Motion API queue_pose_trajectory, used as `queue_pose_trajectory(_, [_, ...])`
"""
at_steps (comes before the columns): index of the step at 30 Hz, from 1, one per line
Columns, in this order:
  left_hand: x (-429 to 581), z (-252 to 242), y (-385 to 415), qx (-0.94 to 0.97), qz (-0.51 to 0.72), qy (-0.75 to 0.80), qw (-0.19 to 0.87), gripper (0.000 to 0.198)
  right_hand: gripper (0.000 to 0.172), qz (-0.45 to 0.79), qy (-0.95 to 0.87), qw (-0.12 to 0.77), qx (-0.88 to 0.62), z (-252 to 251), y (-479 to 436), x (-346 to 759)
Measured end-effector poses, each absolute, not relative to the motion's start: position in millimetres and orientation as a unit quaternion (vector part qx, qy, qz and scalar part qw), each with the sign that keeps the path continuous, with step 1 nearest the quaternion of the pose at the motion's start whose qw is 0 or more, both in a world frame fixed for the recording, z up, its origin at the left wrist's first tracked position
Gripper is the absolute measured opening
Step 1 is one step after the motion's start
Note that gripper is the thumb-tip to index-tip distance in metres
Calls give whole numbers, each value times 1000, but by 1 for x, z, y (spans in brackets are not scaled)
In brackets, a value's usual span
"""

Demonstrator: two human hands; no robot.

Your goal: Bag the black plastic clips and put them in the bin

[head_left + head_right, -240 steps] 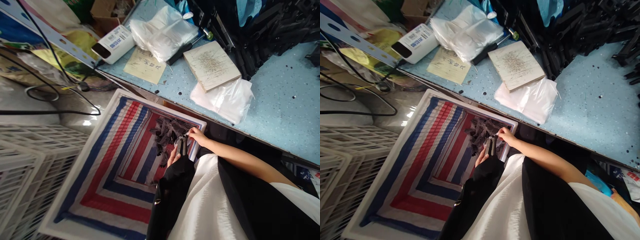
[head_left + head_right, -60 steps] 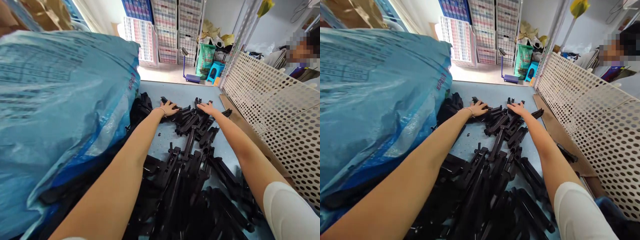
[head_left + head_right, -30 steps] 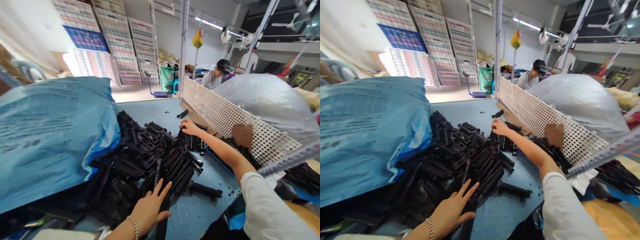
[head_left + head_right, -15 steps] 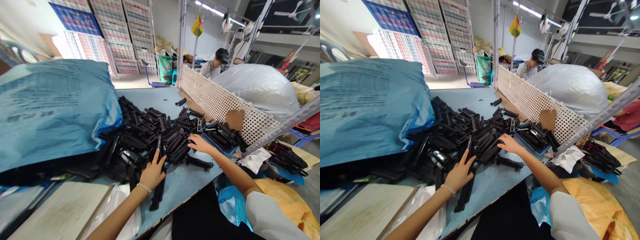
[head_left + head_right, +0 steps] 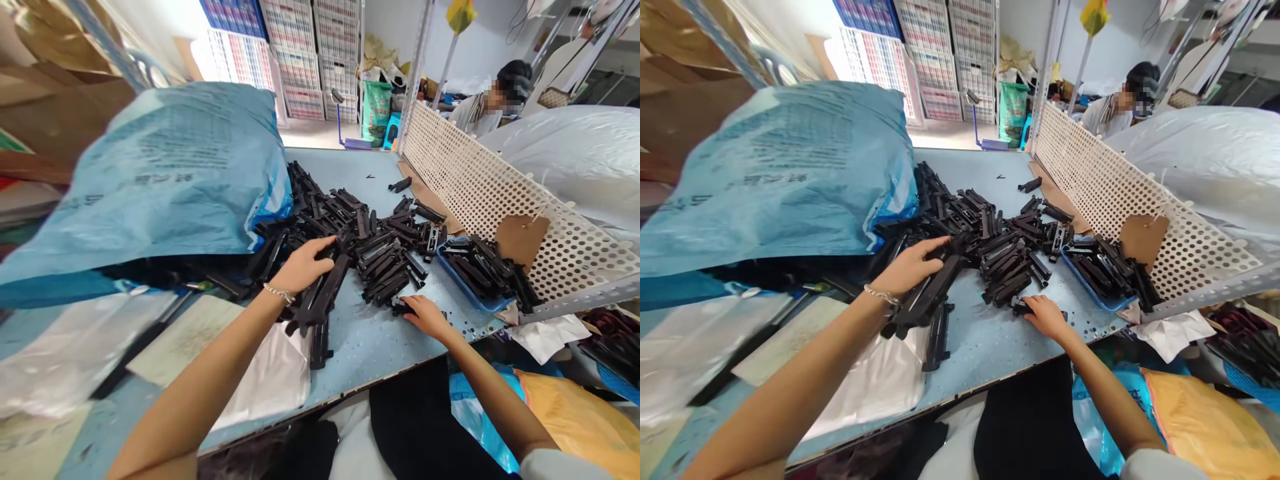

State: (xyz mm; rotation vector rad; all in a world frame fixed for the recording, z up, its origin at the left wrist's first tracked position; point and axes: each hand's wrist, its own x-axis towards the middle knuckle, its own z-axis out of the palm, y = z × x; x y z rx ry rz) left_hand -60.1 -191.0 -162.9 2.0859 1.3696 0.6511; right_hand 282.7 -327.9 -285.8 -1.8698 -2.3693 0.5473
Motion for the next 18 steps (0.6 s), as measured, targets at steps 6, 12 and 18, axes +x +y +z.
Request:
queue_pose_trajectory(6, [-24,-145,-143,732,221,635,112,69,49,191,-827,56,-526,-276,-303,264])
queue_pose_trajectory(12, [7,-181,-115,730,50,673,111,70,37,313,-844,40,-434,-252,-276,270])
queue_pose_trajectory(18, [-15,-176,-77,798,-25,576,174,72,32,282,-791,145,-523,-191,-144,333])
